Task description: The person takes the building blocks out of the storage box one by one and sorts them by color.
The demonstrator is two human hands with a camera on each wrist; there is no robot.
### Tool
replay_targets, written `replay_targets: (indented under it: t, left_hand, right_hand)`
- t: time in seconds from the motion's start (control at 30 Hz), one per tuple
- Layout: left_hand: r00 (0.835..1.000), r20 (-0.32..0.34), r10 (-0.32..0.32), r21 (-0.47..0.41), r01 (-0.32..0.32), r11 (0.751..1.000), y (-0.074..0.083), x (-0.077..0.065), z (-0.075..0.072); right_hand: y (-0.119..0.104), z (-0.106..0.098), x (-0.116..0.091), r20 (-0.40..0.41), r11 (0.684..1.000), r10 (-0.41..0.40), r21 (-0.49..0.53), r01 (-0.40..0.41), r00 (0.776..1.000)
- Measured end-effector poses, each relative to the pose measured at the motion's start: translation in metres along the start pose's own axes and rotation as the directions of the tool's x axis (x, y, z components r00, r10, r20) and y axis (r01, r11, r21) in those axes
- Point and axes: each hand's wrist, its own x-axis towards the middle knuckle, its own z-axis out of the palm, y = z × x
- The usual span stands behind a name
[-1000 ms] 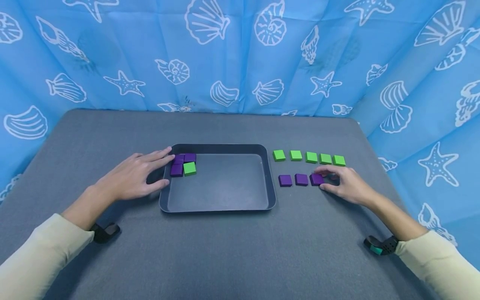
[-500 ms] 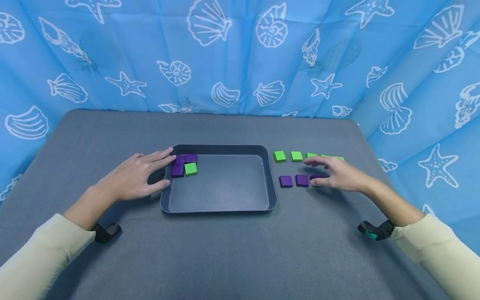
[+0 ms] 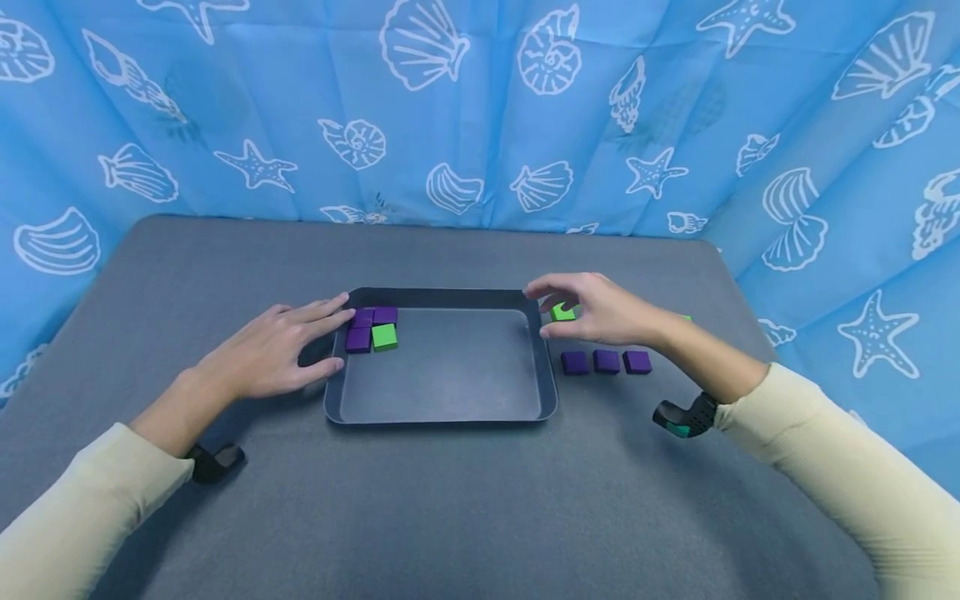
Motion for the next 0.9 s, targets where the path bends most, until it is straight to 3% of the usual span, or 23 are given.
replay_targets:
  t: [0.4,0.9]
  left_hand:
    - [1.0,0.009,0.004,0.012,-0.004,1.0,-0.002,0.0,-0.001]
    - [1.0,0.005,0.017,-0.025,-0.017,1.0,-0.005,0.001,-0.001]
  right_hand:
    - [-0.035,0.036,0.062,0.129,0.991,-0.098,0.104,0.084,0.987]
    - [-0.057,0.075,0.116,0.292,0.988,-0.143,0.091,0.121,0.946]
